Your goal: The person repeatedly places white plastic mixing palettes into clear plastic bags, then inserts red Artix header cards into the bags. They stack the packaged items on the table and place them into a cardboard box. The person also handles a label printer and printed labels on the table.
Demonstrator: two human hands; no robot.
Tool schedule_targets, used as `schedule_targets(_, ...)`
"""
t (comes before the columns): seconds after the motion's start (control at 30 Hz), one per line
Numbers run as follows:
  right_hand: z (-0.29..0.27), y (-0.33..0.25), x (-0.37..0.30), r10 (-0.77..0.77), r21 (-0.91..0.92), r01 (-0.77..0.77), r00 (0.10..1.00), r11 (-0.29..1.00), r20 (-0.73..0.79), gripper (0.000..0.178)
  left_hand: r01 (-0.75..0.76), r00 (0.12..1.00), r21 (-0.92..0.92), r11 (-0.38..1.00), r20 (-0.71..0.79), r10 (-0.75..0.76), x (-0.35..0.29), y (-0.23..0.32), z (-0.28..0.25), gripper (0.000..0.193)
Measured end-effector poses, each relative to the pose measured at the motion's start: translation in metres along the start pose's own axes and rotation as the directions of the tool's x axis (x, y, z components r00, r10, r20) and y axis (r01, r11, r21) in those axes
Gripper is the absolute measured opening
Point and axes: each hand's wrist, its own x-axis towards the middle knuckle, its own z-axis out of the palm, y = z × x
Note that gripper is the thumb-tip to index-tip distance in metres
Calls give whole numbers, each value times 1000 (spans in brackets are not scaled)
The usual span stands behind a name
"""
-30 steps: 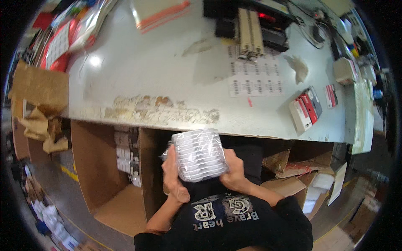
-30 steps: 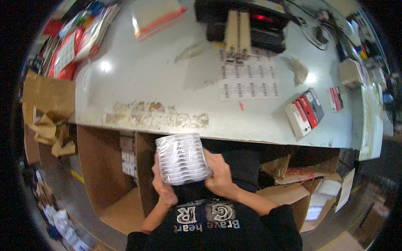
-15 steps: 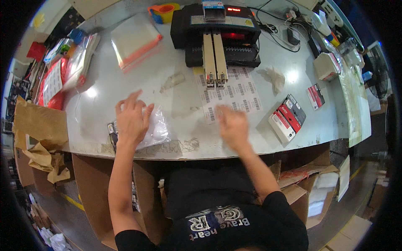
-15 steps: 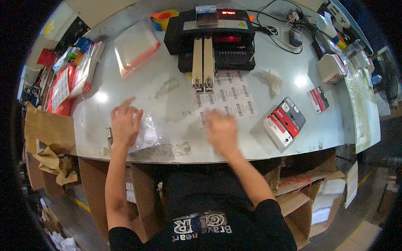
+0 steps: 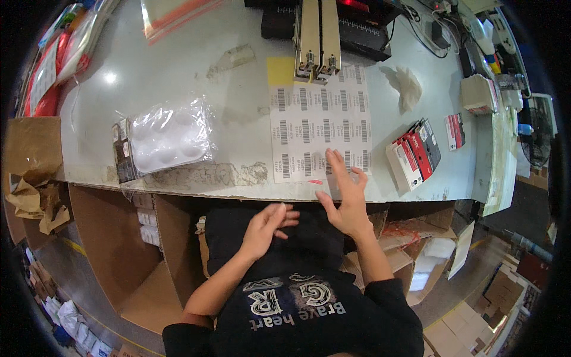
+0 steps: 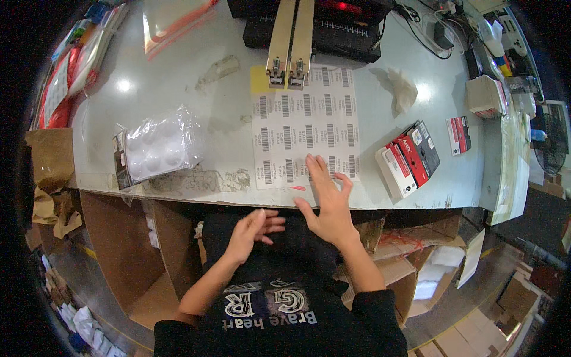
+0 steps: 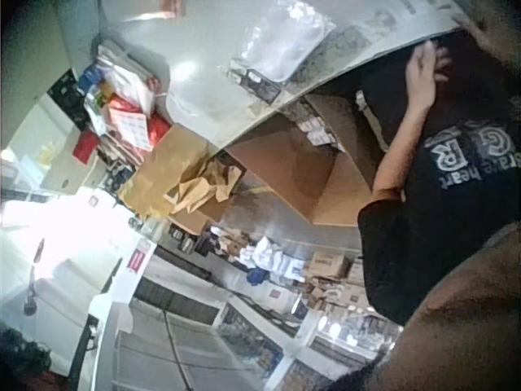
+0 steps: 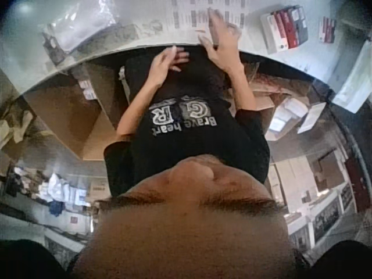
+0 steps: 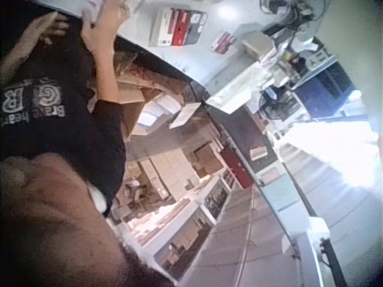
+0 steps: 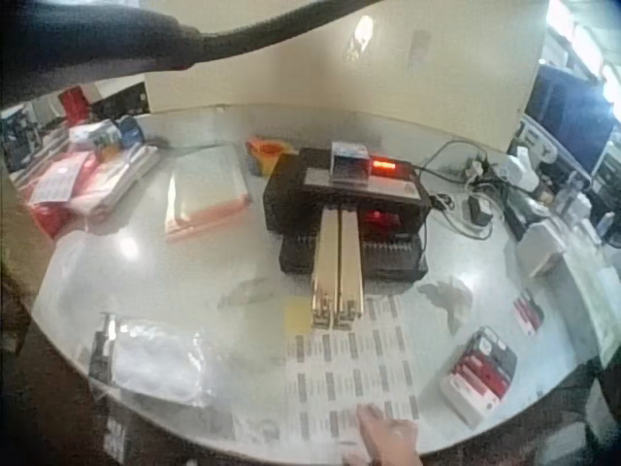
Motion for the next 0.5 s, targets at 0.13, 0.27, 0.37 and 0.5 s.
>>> schedule_targets(0.13,13,-5,-15,-83,-127,86,996,988,30,82,177,984,-167,970,65,-168,11,17,-3,67)
schedule_targets(0.27,44,5,-29,-163,-294,140,985,945,-54,66,-70,992,576,815,-45,117,0,32,6,32)
schedule_targets(0.37,53,13,-37,-182,-351,136,978,926,-101,55,-401,559,915,51,201,804,6,41,11,32)
schedule_targets(0.5,46,16,-45,-190,-407,140,978,902,-84,54,-191,662,955,-227,296,689,31,48,6,47)
